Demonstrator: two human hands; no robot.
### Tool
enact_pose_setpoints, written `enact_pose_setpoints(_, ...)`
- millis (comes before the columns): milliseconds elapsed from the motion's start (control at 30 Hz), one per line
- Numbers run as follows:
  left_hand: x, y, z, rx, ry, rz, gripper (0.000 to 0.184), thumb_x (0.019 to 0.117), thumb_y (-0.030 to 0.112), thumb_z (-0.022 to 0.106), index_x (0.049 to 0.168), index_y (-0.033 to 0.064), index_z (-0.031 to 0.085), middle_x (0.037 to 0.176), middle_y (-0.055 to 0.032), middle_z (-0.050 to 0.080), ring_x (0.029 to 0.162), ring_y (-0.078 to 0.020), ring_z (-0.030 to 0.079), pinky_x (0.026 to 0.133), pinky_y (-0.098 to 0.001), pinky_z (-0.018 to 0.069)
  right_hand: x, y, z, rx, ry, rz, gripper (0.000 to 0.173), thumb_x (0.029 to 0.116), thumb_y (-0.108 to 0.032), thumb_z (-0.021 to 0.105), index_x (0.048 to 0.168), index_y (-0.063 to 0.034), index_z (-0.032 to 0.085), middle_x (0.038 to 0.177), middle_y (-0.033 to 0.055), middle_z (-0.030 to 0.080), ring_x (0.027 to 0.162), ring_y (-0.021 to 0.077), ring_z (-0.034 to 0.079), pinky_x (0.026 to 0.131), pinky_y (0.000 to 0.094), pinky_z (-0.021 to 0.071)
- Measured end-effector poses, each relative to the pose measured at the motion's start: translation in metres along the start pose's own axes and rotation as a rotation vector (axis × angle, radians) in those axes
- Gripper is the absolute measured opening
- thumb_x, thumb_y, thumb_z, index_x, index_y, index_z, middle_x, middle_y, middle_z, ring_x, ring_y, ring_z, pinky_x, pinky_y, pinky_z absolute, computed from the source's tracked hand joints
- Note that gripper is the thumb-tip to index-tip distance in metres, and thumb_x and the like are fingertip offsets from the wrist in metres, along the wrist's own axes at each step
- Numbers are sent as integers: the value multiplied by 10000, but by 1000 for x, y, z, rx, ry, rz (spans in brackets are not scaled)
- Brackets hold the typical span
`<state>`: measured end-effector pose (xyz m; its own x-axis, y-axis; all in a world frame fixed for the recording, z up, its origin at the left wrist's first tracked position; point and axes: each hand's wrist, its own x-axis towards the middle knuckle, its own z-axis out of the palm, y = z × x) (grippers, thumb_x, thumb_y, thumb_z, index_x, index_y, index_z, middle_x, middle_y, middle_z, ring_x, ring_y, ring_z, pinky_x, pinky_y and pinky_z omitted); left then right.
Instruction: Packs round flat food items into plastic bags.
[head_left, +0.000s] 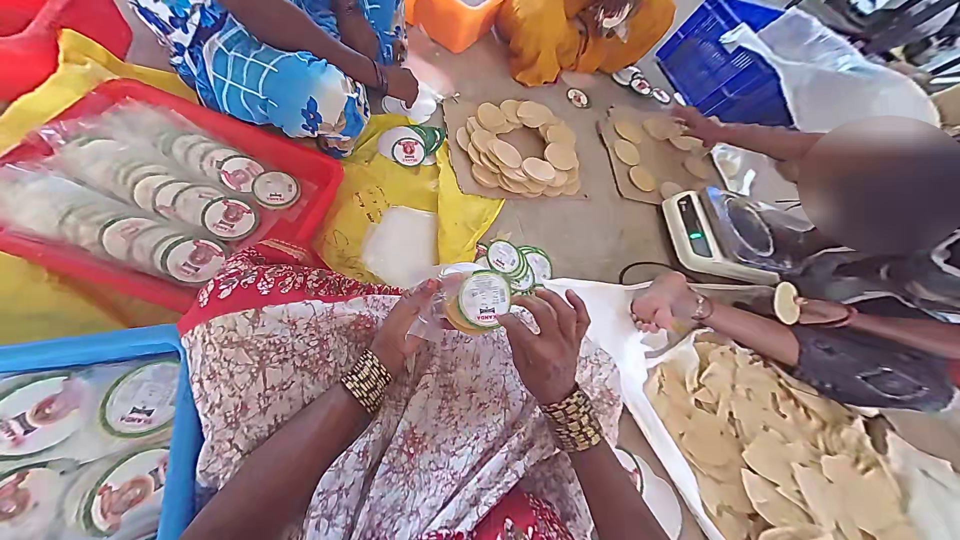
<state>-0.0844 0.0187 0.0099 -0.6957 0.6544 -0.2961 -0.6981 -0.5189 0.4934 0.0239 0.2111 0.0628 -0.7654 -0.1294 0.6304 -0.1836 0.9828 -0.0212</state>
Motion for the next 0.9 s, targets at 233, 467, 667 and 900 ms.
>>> enact_pose_setpoints(233,0,3,2,15,-38,18,406,1110,179,292,1319,-15,582,1174,-150,708,1009,-248,720,829,-402,625,8,-4,5,616,-80,535,646,1034,-485,453,1349,61,596,1388,230,596,1335,274,533,1112,429,430)
enact_pose_setpoints(467,-4,3,10,188,-12,49,251,1090,128,394,1182,36,608,1011,-20,735,924,-107,717,848,-301,608,36,-12,17,1266,-276,1296,243,908,62,673,1146,52,627,921,103,745,782,154,735,687,299,628)
enact_pose_setpoints(667,3,17,7,582,183,341,258,1056,130,512,1199,-45,636,1091,-61,707,1002,-92,671,912,-265,559,16,20,60,827,-105,936,213,809,-58,735,1004,-8,667,873,48,719,787,105,704,735,310,605)
enact_pose_setpoints(900,13,11,0,628,47,403,191,987,17,531,1083,-36,687,969,-18,720,868,-67,666,824,-245,556,8,32,84,250,-663,696,403,957,-295,672,1214,13,693,1115,243,714,1113,435,654,1030,617,442)
